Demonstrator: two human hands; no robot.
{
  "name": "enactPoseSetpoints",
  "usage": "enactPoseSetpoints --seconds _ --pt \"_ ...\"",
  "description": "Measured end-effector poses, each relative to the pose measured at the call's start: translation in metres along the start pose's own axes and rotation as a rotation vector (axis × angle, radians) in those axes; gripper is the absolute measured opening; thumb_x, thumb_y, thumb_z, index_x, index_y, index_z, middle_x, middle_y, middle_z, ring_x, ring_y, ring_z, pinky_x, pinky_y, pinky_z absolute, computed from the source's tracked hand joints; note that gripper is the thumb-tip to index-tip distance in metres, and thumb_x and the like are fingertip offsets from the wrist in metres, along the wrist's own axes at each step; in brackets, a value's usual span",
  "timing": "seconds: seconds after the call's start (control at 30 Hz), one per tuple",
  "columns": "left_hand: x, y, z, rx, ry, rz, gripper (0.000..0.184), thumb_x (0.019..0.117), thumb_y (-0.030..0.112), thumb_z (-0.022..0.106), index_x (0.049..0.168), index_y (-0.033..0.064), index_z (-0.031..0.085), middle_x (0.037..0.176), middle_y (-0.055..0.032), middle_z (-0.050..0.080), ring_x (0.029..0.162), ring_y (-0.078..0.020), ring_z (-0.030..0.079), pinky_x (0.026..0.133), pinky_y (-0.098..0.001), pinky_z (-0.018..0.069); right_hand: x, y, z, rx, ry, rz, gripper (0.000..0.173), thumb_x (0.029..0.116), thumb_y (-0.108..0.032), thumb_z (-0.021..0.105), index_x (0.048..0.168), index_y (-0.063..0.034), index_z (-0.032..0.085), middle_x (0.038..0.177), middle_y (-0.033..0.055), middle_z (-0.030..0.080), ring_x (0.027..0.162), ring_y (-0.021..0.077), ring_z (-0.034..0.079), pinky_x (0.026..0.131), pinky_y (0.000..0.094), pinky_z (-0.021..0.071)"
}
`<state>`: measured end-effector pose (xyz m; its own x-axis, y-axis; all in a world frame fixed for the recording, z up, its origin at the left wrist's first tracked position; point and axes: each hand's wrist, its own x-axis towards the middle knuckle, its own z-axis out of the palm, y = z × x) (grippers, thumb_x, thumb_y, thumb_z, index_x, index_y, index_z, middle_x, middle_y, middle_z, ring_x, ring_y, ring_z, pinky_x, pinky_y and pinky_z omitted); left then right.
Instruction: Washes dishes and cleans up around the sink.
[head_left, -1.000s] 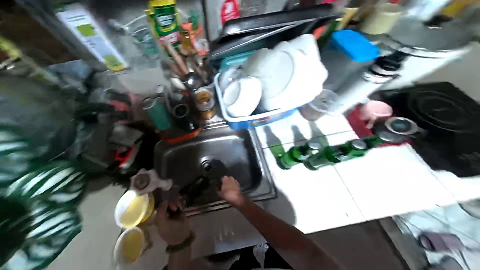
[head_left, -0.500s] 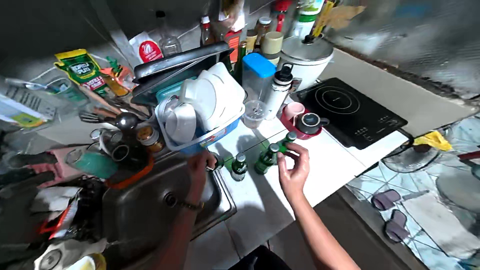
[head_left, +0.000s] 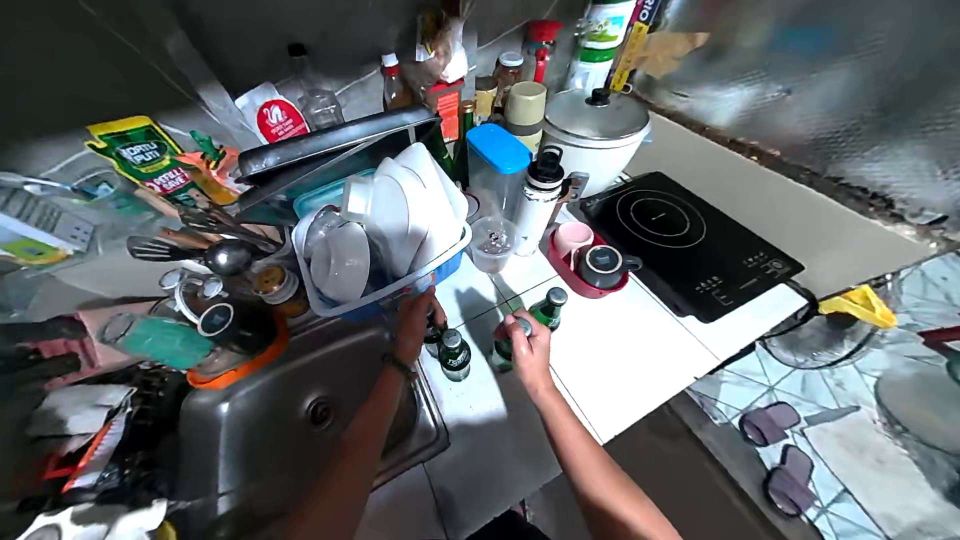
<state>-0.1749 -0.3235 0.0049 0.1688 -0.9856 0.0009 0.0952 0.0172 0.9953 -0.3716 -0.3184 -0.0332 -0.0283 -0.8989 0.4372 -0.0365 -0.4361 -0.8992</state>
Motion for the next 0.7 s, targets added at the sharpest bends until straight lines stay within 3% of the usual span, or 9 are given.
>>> enactPoseSetpoints --seconds 0.17,0.27,0.33,0.37,0.43,0.47,0.57,0.63,0.7 --pt "-0.001 0.004 -0.004 0.037 -0.132 0.096 0.036 0.1057 0.014 0.041 0.095 -0.0075 0.068 0.086 -0.0075 0.072 0.087 -0.013 0.069 0.093 -0.0353 0.0559 -0.042 -0.037 0.001 0.163 -0.129 0.154 0.04 0.1016 -0.027 0.041 0.069 -0.0181 0.062 0.06 -0.0105 0.062 0.055 0.0029 0.061 0.056 0.0238 0.0553" --pt "-0.01 -0.003 -0.028 0.038 -0.017 0.203 0.038 0.1054 0.02 0.048 0.121 -0.0104 0.065 0.118 -0.0193 0.07 0.114 -0.02 0.065 0.106 -0.0373 0.049 -0.072 -0.066 0.013 0.234 -0.328 0.22 0.053 0.105 -0.05 0.04 0.066 -0.0237 0.063 0.06 -0.0098 0.064 0.056 0.0043 0.063 0.057 0.0238 0.0565" --pt "-0.035 -0.008 -0.061 0.028 0.173 0.091 0.04 0.1064 0.019 0.045 0.127 -0.0109 0.061 0.123 -0.0217 0.068 0.116 -0.0215 0.066 0.105 -0.0368 0.05 -0.088 -0.083 0.037 0.275 -0.481 0.226 0.055 0.1042 -0.057 0.041 0.066 -0.024 0.064 0.061 -0.01 0.064 0.056 0.003 0.063 0.057 0.0226 0.0558" --pt "-0.055 -0.013 -0.084 -0.03 0.299 -0.004 0.039 0.1077 0.016 0.042 0.127 -0.0127 0.059 0.121 -0.022 0.069 0.111 -0.02 0.066 0.1 -0.0346 0.0513 -0.096 -0.089 0.054 0.259 -0.558 0.198 0.055 0.1047 -0.055 0.042 0.067 -0.0215 0.064 0.061 -0.0092 0.064 0.057 0.0022 0.062 0.057 0.0221 0.0553" --pt "-0.11 -0.024 -0.139 -0.3 0.616 -0.231 0.039 0.112 0.017 0.037 0.133 -0.0113 0.053 0.121 -0.0213 0.066 0.105 -0.0209 0.067 0.093 -0.0336 0.0552 -0.11 -0.097 0.095 0.131 -0.697 0.038 0.049 0.1036 -0.034 0.043 0.069 -0.007 0.065 0.061 -0.0002 0.063 0.058 0.0065 0.063 0.059 0.0269 0.0553" --pt "-0.138 -0.033 -0.17 -0.43 0.784 -0.276 0.04 0.1128 0.019 0.035 0.135 -0.0091 0.052 0.121 -0.0205 0.066 0.103 -0.022 0.069 0.091 -0.0346 0.0567 -0.116 -0.099 0.12 0.056 -0.752 -0.05 0.044 0.0992 -0.027 0.048 0.07 -0.0006 0.067 0.061 0.006 0.064 0.058 0.0121 0.064 0.06 0.0331 0.0548" --pt "-0.208 -0.057 -0.24 -0.495 1.156 -0.236 0.04 0.1127 0.023 0.033 0.129 -0.0078 0.054 0.108 -0.0178 0.069 0.09 -0.021 0.069 0.081 -0.0363 0.0584 -0.143 -0.088 0.2 -0.017 -0.894 -0.231 0.04 0.0955 -0.025 0.051 0.07 0.0007 0.068 0.061 0.011 0.063 0.056 0.0201 0.064 0.056 0.04 0.053" --pt "-0.239 -0.06 -0.252 -0.218 1.209 -0.281 0.035 0.1111 0.018 0.039 0.126 -0.0079 0.058 0.105 -0.0169 0.066 0.088 -0.0202 0.063 0.081 -0.0378 0.054 -0.16 -0.08 0.244 -0.072 -1.052 -0.175 0.037 0.0948 -0.021 0.052 0.081 0.0049 0.073 0.071 0.0176 0.07 0.068 0.0302 0.071 0.066 0.0505 0.0572" --pt "-0.262 -0.057 -0.253 -0.012 1.107 -0.264 0.034 0.106 0.012 0.051 0.132 -0.0084 0.058 0.121 -0.0232 0.066 0.108 -0.0262 0.064 0.098 -0.0414 0.0522 -0.175 -0.083 0.281 -0.159 -1.213 0.065 0.031 0.0999 -0.014 0.055 0.101 0.0108 0.073 0.092 0.0253 0.073 0.088 0.0364 0.072 0.087 0.0544 0.0571"
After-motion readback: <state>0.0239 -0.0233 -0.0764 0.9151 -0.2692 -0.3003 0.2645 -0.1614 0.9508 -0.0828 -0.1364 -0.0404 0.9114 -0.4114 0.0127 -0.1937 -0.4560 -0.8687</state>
